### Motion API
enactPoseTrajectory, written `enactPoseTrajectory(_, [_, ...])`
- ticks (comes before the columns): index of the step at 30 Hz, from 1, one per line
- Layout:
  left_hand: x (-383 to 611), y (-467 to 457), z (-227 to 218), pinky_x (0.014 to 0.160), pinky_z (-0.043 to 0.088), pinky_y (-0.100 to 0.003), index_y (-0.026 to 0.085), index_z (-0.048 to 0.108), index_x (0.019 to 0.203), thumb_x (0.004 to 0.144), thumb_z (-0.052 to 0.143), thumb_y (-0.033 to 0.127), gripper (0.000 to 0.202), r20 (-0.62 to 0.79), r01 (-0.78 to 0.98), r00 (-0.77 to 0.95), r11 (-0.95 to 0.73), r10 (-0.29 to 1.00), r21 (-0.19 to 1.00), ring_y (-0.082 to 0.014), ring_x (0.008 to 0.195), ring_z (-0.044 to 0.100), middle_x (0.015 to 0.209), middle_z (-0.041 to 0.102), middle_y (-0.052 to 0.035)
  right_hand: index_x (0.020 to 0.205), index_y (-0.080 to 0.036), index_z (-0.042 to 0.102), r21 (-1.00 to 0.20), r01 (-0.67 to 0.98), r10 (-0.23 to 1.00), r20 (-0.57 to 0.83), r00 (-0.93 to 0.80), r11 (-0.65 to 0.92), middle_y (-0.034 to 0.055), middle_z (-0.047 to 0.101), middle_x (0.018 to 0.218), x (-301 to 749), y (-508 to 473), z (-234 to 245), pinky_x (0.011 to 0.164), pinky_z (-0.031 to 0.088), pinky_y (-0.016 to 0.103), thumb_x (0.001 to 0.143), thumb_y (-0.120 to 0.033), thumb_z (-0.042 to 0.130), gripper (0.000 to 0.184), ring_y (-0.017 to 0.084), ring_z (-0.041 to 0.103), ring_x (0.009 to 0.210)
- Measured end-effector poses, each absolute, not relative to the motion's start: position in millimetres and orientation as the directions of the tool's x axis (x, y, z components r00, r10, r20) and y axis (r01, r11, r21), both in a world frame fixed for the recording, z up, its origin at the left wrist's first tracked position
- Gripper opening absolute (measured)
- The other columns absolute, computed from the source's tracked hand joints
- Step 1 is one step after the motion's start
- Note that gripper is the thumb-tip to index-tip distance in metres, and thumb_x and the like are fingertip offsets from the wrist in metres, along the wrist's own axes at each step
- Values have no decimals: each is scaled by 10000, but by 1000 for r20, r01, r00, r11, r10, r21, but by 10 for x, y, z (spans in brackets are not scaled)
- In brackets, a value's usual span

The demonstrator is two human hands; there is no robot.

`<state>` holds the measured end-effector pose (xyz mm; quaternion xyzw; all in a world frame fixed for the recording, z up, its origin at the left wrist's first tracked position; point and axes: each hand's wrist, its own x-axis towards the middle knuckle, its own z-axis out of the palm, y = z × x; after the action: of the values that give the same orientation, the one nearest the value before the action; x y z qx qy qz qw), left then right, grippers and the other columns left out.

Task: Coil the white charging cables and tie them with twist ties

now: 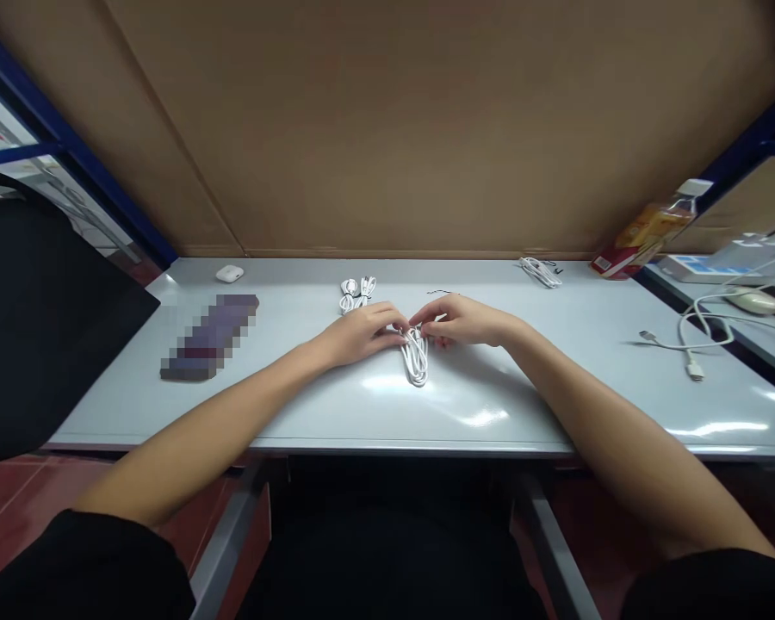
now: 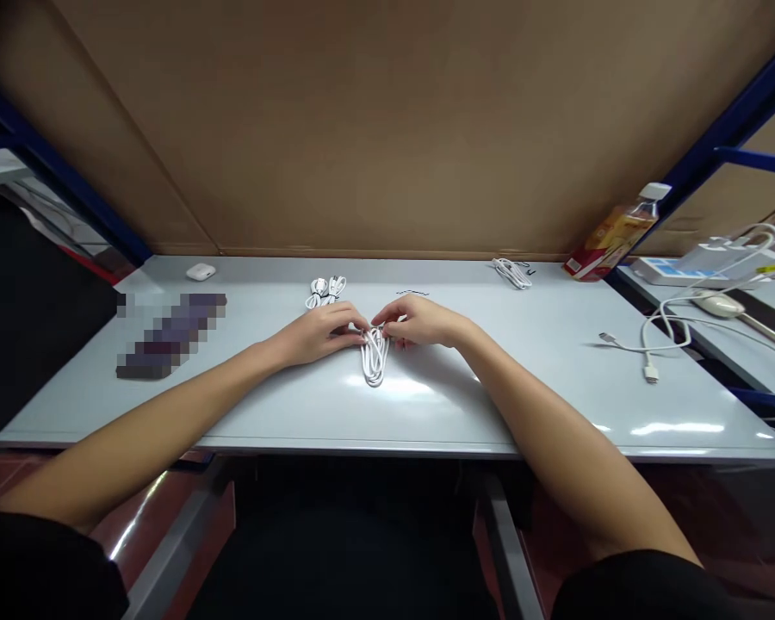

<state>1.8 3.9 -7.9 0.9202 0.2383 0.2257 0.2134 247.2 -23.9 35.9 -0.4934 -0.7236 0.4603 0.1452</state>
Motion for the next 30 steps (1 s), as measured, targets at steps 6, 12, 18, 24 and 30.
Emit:
enactPoseTrajectory(6, [28,14,-45,878,497,-336,243,734,1114,1007,599,385,224,283,310,812,-789,510,531,-216,989,644,1076,682,-70,1055,-209,777,-744,628,832,-186,-523,229,38,736,882,2514,-237,350,554,480,273,796,-367,764,304,136,626,602])
enactPoseTrajectory(12, [38,26,-70,865,492,-328,230,733,1065,1029,546,373,239,280,323,805,-783,523,532,-198,942,636,1092,645,-72,996,-206,788,-760,603,827,-164,-538,242,30,750,872,2516,-214,302,575,450,273,736,-413,816,334,139,609,637])
enactPoseTrajectory(18, [-7,32,72,777,508,-308,181,689,1004,995,603,461,293,200,262,726,-534,658,804,-185,863,672,975,739,-68,857,-195,693,-860,487,804,-180,-567,150,12,725,778,2595,-200,354,640,477,281,710,-444,880,344,155,642,696])
enactPoseTrajectory(24, [-194,131,262,691,504,-286,161,736,1062,924,722,535,399,205,42,587,-282,783,958,-182,846,693,911,747,-95,885,-188,689,-978,207,834,-118,-539,-5,43,753,871,2796,-182,494,743,538,311,756,-402,892,322,148,667,750])
enactPoseTrajectory(30, [-252,214,308,619,488,-253,201,715,1093,899,763,519,375,183,-141,421,-135,888,981,-170,878,677,916,691,-63,1017,-203,762,-988,139,886,-121,-448,-65,32,681,896,2912,-141,510,635,518,296,827,-461,836,329,108,585,648])
